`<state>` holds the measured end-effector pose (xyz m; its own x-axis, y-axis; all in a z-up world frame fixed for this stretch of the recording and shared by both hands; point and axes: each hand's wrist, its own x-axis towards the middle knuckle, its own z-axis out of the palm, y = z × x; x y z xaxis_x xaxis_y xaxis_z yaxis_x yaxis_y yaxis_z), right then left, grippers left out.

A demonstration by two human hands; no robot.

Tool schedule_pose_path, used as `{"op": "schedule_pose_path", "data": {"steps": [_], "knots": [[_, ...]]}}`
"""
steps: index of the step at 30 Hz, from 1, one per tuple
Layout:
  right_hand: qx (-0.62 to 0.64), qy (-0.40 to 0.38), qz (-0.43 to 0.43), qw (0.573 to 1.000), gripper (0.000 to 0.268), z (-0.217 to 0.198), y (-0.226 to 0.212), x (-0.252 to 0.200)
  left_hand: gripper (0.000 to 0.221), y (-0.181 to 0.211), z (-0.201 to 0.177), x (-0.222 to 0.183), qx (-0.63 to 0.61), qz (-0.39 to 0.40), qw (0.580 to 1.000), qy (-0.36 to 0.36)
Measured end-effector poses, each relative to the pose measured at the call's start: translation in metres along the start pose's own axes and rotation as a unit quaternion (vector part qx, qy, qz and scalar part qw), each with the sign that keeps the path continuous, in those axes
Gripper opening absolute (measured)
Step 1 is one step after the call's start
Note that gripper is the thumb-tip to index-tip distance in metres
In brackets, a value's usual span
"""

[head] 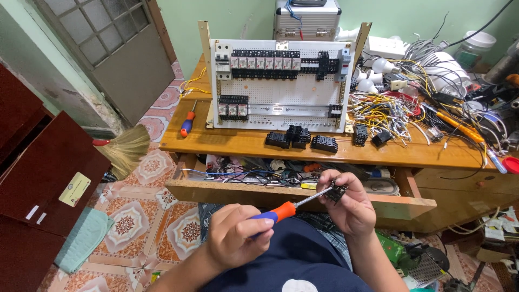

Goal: The person is using a screwdriver to adjust screws on electrical relay bases as part of assembling or organizing an electrical control panel.

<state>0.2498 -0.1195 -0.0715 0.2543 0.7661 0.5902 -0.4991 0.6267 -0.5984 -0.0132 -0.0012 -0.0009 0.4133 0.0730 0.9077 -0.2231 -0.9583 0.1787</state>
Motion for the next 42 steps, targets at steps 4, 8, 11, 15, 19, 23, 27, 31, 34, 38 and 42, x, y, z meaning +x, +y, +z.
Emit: {"op": "schedule_pose_path", "data": {"steps": [4,8,11,15,19,23,27,31,34,38,42], "knots": [[-0.025,0.008,-0.016,1.0,0.022,0.001,0.004,-0.001,0.017,0.003,-0.003,-0.001,0.025,0.027,0.999,-0.017],[-0.072,0.038,-0.031,0.996,0.038,-0.002,0.005,-0.004,0.018,0.007,-0.006,0.001,0.048,0.04,0.997,-0.042],[-0.125,0.05,-0.04,0.99,0.045,0.0,0.005,-0.005,0.016,0.011,-0.009,0.007,0.062,0.05,0.996,-0.045],[-0.214,0.03,-0.07,0.974,0.047,-0.001,0.003,-0.003,0.013,0.018,-0.013,0.018,0.065,0.038,0.996,-0.044],[-0.262,0.033,-0.087,0.961,0.05,-0.002,-0.005,0.0,0.017,0.013,-0.009,0.013,0.036,-0.021,0.997,-0.062],[-0.295,0.03,-0.102,0.949,0.053,-0.006,-0.007,-0.001,0.022,0.008,0.001,0.005,-0.021,-0.052,0.997,-0.05],[-0.293,0.029,-0.117,0.949,0.052,-0.012,-0.003,-0.006,0.016,0.007,0.008,0.004,-0.078,-0.127,0.989,-0.015],[-0.307,0.023,-0.129,0.943,0.051,-0.017,-0.001,-0.011,0.03,0.001,0.014,-0.013,-0.092,-0.281,0.955,-0.034],[-0.339,0.007,-0.165,0.926,0.048,-0.011,-0.005,-0.009,0.035,0.006,0.01,-0.004,-0.245,-0.456,0.856,-0.003],[-0.336,0.021,-0.15,0.93,0.05,-0.013,-0.008,-0.009,0.051,0.002,0.011,-0.015,-0.157,-0.358,0.919,-0.056],[-0.346,0.038,-0.144,0.926,0.051,-0.017,0.0,-0.012,0.035,-0.004,0.013,-0.018,-0.108,-0.284,0.953,0.002]]}}
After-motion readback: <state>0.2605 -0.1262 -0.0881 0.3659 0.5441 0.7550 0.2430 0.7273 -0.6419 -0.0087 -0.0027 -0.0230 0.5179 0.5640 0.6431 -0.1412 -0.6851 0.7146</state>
